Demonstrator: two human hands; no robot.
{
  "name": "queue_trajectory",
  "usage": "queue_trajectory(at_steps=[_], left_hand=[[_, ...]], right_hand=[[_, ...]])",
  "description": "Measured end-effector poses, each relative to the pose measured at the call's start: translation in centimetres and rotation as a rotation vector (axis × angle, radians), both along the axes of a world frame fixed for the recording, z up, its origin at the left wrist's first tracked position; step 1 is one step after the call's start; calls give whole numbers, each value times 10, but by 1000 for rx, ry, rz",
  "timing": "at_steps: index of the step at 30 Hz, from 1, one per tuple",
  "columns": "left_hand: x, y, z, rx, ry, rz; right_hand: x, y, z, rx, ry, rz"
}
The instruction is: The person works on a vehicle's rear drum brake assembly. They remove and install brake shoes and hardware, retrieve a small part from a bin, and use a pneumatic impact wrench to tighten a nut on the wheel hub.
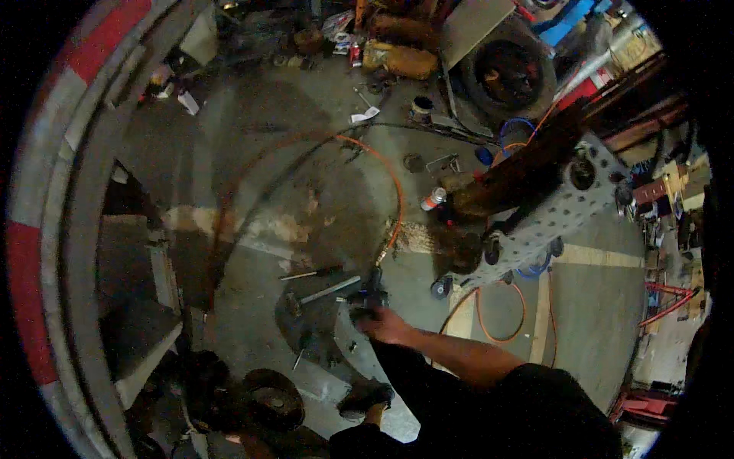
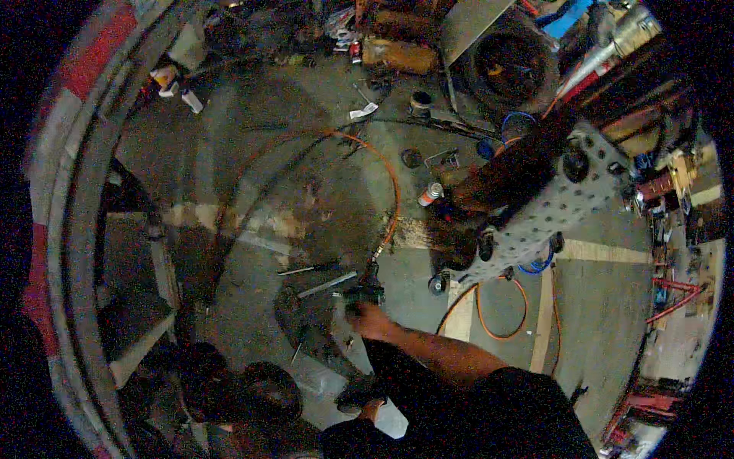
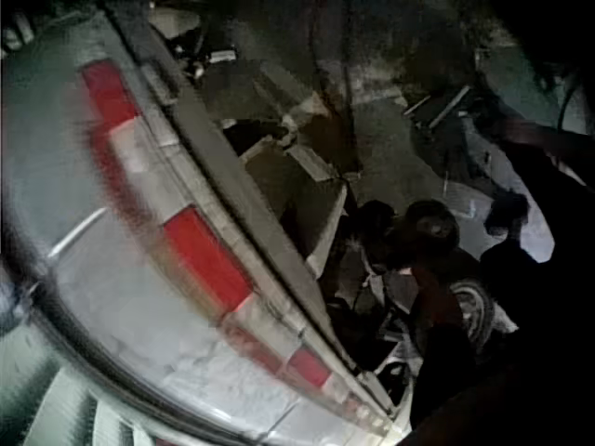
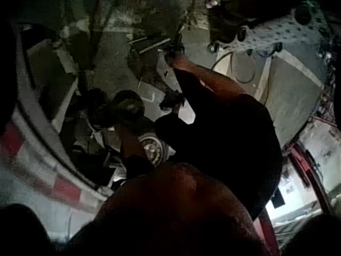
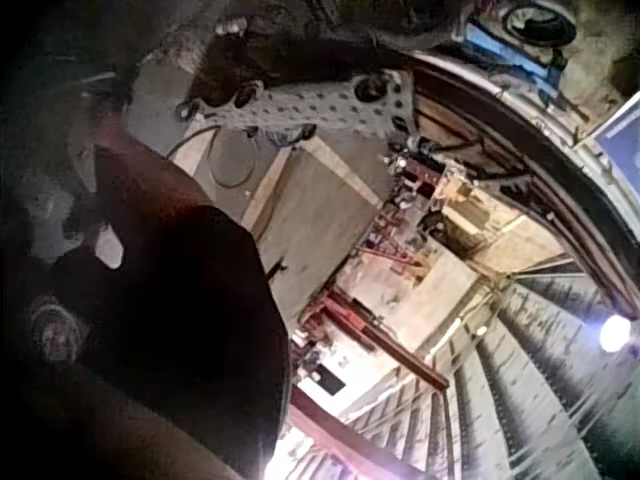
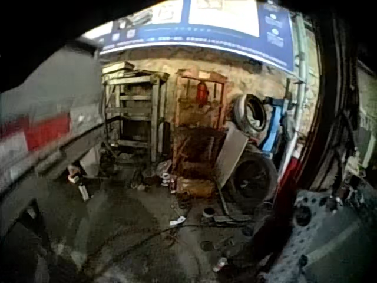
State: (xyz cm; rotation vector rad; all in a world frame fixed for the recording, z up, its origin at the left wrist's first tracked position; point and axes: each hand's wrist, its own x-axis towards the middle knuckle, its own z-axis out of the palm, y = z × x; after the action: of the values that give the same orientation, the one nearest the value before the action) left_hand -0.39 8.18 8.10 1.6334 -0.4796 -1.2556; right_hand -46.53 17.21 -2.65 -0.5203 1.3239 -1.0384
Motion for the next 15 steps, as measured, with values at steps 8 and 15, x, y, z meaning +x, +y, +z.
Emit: queue_trajectory(at_steps=[8,15], left_hand=[[-76,64,39,451,185,-404],[-56,131,60,395,-319,-1189]], right_hand=[[-118,452,102,670,1098,359],[68,636,258,970,626,-105]])
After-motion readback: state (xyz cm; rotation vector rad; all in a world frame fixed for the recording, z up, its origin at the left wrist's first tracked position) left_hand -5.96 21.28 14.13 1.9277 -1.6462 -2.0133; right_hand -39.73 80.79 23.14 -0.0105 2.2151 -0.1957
